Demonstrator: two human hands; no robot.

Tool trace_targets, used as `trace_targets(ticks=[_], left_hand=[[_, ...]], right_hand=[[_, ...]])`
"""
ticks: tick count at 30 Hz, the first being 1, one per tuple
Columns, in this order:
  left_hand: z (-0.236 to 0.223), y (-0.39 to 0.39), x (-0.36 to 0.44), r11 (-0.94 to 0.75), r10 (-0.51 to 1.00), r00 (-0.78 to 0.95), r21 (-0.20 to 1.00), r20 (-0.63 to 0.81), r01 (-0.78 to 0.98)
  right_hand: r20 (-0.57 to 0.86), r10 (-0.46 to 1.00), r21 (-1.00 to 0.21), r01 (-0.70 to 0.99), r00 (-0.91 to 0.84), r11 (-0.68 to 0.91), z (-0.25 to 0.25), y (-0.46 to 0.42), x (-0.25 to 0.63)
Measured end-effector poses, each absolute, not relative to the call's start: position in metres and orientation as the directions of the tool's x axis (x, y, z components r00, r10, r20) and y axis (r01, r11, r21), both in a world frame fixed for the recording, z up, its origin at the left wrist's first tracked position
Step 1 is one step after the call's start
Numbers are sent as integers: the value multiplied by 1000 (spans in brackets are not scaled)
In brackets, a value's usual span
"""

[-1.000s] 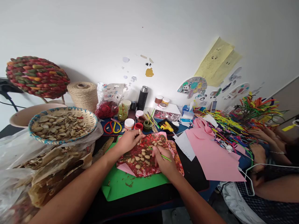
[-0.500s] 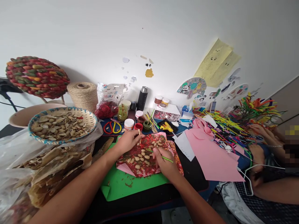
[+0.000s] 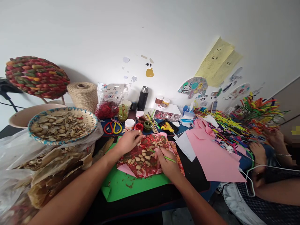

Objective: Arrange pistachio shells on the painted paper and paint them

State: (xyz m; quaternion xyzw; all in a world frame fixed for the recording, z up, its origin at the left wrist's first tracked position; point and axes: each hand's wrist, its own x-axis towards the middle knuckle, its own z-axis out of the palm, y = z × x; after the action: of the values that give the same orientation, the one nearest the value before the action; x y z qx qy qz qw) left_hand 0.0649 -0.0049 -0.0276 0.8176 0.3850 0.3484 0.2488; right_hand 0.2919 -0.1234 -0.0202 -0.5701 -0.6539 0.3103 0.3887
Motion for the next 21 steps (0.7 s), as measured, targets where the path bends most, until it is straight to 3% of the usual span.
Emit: trace_targets(ticks=[14, 21], left_hand=[[-22, -4, 60, -573, 800, 470, 708, 373, 413], [-28, -4, 65, -602, 786, 472, 667, 399, 439]], right_hand=[[183, 983, -859, 483, -20, 170, -24, -116, 286], [174, 984, -859, 481, -42, 173, -24, -119, 289]])
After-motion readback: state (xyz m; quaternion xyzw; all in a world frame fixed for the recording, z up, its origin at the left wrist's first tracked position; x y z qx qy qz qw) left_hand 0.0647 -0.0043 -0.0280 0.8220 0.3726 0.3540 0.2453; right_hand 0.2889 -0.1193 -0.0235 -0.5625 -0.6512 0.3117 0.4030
